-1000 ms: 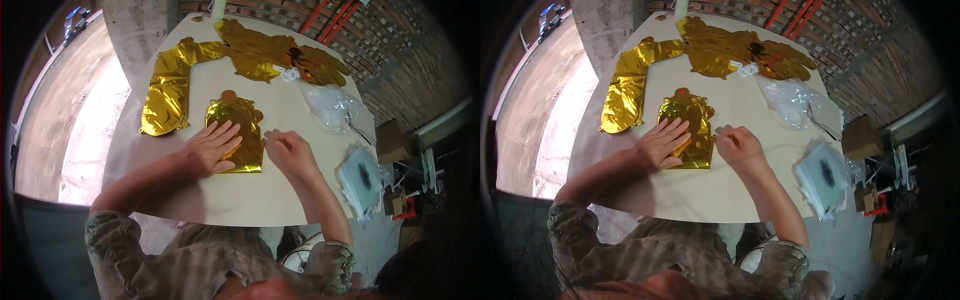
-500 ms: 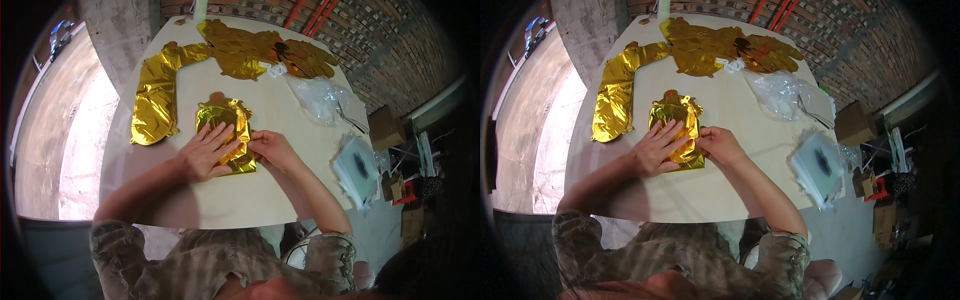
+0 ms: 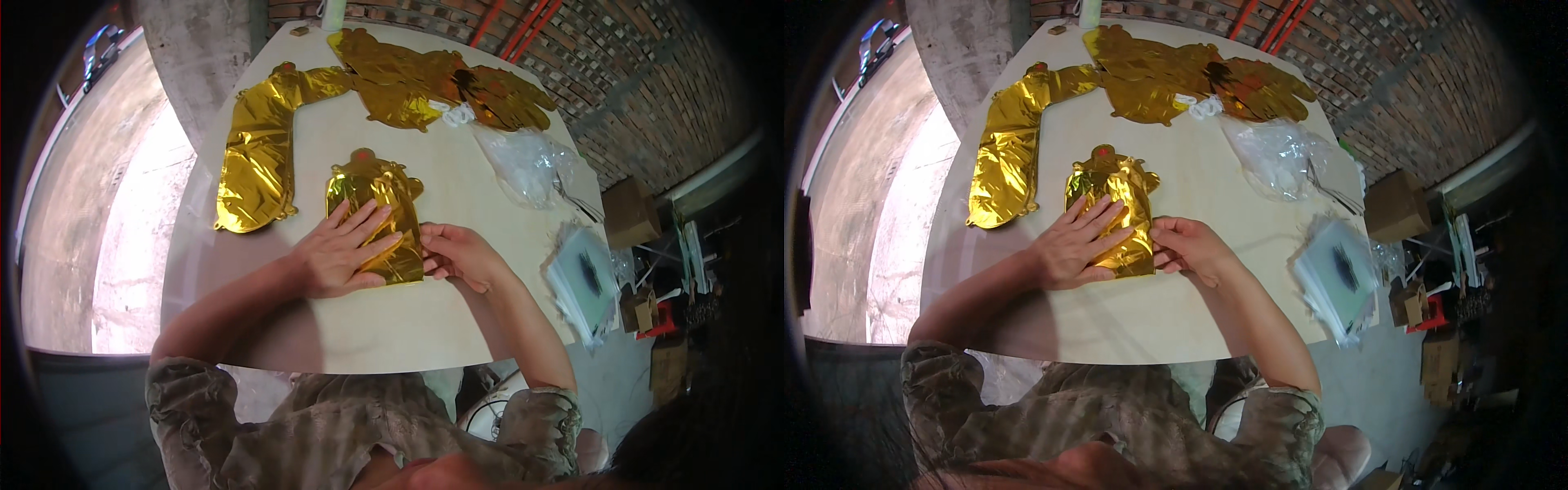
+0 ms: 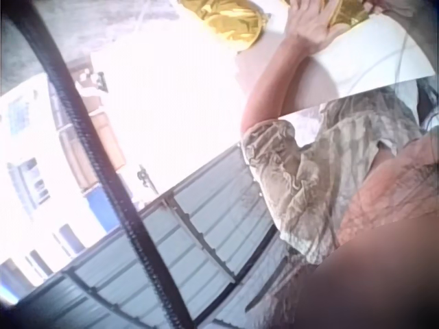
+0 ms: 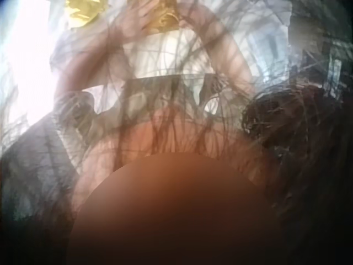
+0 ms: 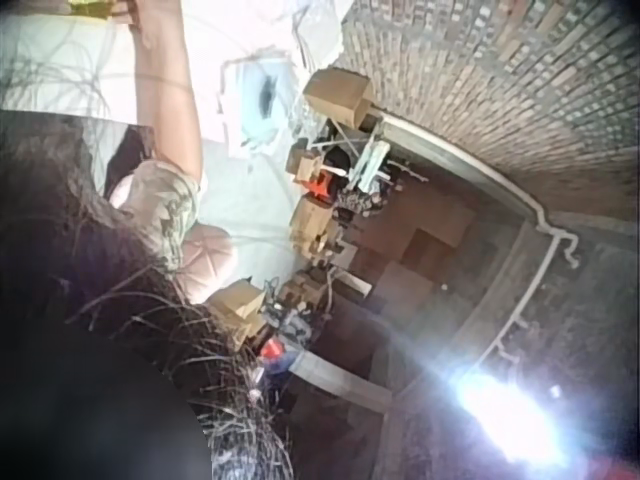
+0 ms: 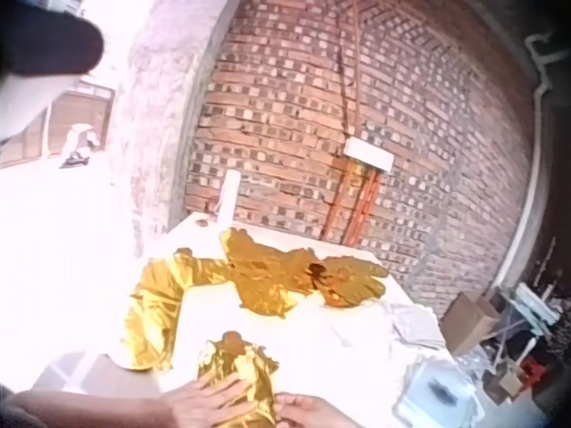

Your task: The person folds a gold-colored foil balloon on a table by hand.

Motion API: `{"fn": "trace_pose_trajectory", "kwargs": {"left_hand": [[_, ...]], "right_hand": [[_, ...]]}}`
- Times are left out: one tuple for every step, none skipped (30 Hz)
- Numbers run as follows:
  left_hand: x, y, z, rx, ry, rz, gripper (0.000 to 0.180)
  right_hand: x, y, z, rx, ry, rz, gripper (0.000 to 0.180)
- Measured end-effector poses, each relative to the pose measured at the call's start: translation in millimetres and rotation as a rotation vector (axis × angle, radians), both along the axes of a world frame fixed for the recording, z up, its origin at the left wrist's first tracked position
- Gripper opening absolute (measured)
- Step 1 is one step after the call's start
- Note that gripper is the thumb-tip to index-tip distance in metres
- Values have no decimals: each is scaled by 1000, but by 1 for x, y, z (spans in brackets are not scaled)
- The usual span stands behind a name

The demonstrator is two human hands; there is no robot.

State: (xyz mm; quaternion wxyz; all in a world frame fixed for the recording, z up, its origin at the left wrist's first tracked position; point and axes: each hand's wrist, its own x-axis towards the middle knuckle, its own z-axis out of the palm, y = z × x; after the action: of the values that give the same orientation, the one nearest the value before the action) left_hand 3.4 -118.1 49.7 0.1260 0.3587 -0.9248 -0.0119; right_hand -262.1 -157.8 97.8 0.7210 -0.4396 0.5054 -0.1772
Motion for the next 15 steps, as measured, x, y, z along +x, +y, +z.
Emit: {"fn": "trace_pose_trajectory", "kwargs": {"left_hand": [[0,-1,0,6,-8,-1,73],[0,-1,0,8,-7,-2,73],[-1,-1,1,7,-9,-1,73],[-1,-2,2,6,-12,-1,73],[-1,-1,1,9,-12,-4,73],[-1,-1,0,15,-15,7,73],[-2,0,0,21,-19,18,73],[-2,0,0,19,-19,17,73],[-2,0,0,24,-16,10,73],[-2,0,1,28,-12,3,73],[0,1,1,26,-14,7,73],[1,2,2,37,-3,5,73],[1,3,2,48,7,3,74],[-1,1,3,43,12,-5,74],[-1,2,3,24,29,-10,74]], "right_hand": [[1,-3,-4,-1,-1,3,41],[1,-5,-7,-72,1,22,40],[1,-5,-9,-144,3,41,40],[2,-5,-10,-144,3,39,40],[9,-1,-9,-230,41,3,38],[12,2,-8,-316,80,-34,36],[11,2,-7,-316,81,-38,36],[10,3,-7,-314,64,-92,34],[10,3,-6,-313,46,-147,31],[8,8,-4,-316,47,-149,31],[3,14,-3,-711,301,-10,30],[-4,19,-2,-1101,562,136,29],[-14,18,-9,-1103,562,137,29],[-29,16,-20,-1318,562,263,31],[-35,16,-25,-1527,547,401,32]]}}
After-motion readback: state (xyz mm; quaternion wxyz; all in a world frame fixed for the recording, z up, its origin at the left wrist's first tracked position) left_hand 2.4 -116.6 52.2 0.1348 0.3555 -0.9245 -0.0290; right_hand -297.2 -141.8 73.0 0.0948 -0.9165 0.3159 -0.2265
